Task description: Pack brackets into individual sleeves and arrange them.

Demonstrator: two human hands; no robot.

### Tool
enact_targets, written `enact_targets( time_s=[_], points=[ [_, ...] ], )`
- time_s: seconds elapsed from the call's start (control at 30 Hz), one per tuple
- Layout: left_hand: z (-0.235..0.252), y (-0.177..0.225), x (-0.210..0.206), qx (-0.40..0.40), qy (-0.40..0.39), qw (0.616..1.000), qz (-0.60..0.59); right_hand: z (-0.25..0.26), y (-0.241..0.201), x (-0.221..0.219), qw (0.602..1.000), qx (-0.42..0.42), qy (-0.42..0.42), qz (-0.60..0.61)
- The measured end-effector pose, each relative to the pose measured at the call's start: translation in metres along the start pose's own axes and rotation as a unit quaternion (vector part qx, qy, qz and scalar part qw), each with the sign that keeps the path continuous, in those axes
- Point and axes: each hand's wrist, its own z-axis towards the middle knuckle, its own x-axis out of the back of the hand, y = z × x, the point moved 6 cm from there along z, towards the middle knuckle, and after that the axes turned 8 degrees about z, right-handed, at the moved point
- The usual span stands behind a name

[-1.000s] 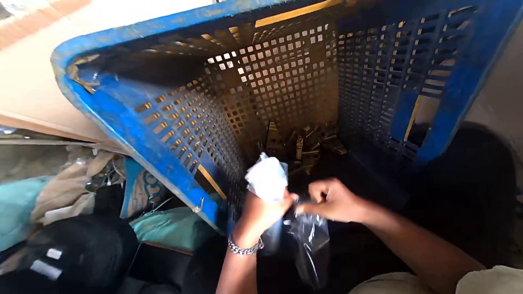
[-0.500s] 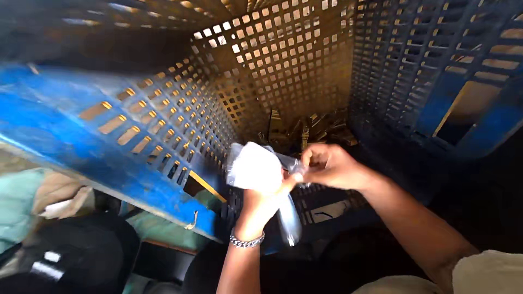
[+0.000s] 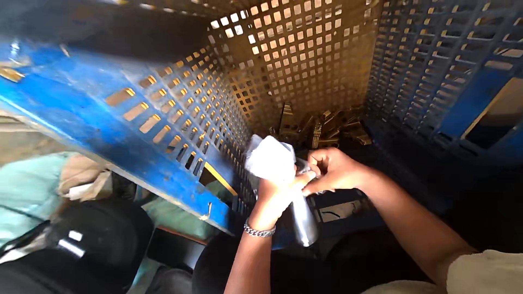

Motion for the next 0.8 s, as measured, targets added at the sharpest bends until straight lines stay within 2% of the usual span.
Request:
enact_targets(
  time_s=[0.07,0.17,0.27,0.3,0.37,0.47,0.5,0.57,0.6,0.67,0.7,0.73,0.8],
  points=[
    [-0.003,0.0,0.005,0.022,0.019,1.0,0.007,-0.006,-0.008,0.006,1.0,0.0,-0.031,0.0],
    [-0.007,-0.001,-0.004,0.048,-0.022,0.998,-0.018,-0.008,-0.011,0.012,1.0,0.001,-0.02,0.018],
    [-0.011,0.002,-0.018,0.034,-0.059,0.996,-0.065,-0.008,-0.012,-0.004,0.996,-0.024,-0.082,-0.021],
    [-0.011,0.003,-0.016,0.02,-0.049,0.997,-0.061,-0.008,-0.014,-0.006,0.995,-0.025,-0.093,-0.017],
    [-0.007,0.009,-0.002,-0.01,0.018,0.999,-0.025,-0.007,-0.018,0.007,0.998,0.011,-0.055,0.011],
    [-0.002,0.014,0.022,-0.075,0.153,0.978,0.119,0.004,-0.017,0.041,0.992,0.067,0.069,0.078],
    [-0.003,0.015,0.025,-0.09,0.18,0.969,0.145,0.008,-0.011,0.047,0.995,0.056,0.071,0.051],
    [-0.003,0.013,0.029,-0.089,0.204,0.966,0.129,0.02,0.02,0.057,0.994,-0.014,0.037,-0.105],
    [-0.003,0.013,0.032,-0.091,0.211,0.968,0.105,0.027,0.044,0.061,0.972,-0.067,0.032,-0.222],
    [-0.002,0.015,0.035,-0.111,0.213,0.968,0.077,0.036,0.088,0.059,0.883,-0.206,-0.004,-0.422],
    [-0.002,0.016,0.034,-0.118,0.207,0.968,0.076,0.038,0.1,0.055,0.855,-0.24,-0.009,-0.46],
    [-0.003,0.018,0.033,-0.123,0.197,0.97,0.078,0.038,0.106,0.052,0.845,-0.242,-0.001,-0.477],
    [0.0,0.023,0.031,-0.133,0.187,0.97,0.079,0.039,0.103,0.044,0.846,-0.214,0.009,-0.488]
  ],
)
